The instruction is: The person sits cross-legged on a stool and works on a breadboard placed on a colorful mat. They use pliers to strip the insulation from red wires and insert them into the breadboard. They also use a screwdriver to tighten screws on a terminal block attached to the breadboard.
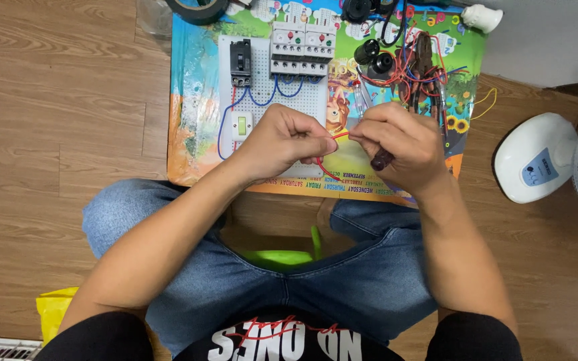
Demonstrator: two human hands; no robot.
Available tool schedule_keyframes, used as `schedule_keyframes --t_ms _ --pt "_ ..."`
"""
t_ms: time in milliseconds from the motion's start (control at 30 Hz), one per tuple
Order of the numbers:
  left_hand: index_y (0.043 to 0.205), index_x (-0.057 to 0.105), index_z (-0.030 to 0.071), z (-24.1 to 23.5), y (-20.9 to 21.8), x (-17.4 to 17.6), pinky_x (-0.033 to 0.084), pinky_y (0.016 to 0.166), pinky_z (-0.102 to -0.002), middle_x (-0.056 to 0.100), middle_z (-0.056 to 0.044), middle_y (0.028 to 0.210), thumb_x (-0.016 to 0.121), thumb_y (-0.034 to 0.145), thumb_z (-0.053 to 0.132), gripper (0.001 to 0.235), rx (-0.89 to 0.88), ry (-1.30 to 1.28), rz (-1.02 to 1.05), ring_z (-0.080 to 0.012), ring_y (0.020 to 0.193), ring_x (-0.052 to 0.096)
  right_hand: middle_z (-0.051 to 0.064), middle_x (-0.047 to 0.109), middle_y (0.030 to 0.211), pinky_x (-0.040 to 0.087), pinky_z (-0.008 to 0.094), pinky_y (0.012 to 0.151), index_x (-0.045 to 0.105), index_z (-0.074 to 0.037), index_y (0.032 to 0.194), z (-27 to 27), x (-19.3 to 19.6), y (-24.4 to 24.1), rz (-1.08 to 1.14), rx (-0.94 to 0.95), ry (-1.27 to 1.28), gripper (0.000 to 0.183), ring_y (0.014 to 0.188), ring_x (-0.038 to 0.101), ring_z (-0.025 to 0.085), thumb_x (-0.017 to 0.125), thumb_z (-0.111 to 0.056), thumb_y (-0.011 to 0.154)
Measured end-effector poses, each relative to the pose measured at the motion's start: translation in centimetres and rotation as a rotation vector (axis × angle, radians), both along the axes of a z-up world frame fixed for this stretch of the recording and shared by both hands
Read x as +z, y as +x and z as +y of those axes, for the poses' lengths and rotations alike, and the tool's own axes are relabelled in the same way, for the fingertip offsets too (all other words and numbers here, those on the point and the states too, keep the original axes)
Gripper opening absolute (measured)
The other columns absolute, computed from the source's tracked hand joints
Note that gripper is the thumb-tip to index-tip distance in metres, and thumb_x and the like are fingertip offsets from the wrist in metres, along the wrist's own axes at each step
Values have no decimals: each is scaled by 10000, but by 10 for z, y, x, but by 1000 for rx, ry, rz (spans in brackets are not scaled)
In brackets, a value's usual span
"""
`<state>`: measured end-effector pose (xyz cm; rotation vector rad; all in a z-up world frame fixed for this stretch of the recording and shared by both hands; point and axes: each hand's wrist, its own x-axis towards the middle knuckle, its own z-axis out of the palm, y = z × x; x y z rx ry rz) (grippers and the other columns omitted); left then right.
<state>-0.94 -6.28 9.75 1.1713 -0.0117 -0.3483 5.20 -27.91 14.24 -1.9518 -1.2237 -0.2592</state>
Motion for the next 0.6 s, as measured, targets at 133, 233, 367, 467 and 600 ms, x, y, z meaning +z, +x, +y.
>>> schedule_keyframes --t_ms 133,233,367,467,600 --pt "869 786 -25 5 4 6 543 546 -217 683 -109 603 720 840 -20 73 -12 72 -71 -87 572 627 115 709 814 531 373 535 749 -26 875 3 9 -1 54 33 -24 121 560 633 260 742 -29 995" --pt "860 790 -4 8 3 12 508 532 -209 662 -81 581 703 848 1 88 -43 137 -113 -51 574 556 130 711 840 525 423 533 723 -19 878 2 15 -1 71 42 -77 146 579 652 342 718 -39 1022" --pt "840 796 26 11 2 15 466 563 -213 652 -65 583 704 835 -3 97 -60 236 -167 -62 586 527 100 718 798 476 333 497 760 -31 870 2 15 0 192 68 -68 133 504 577 247 731 -48 999" --pt "846 802 40 10 4 14 464 586 -235 673 -83 610 713 842 0 98 -35 270 -206 -84 604 538 116 732 817 461 314 499 778 -26 898 5 16 1 296 74 0 113 528 571 223 743 -79 992" --pt "897 801 41 9 8 14 470 611 -213 690 -49 639 730 872 45 76 137 205 -136 -60 632 573 120 720 929 415 298 492 762 21 1142 -10 4 5 341 -45 57 279 522 462 178 841 -167 952"
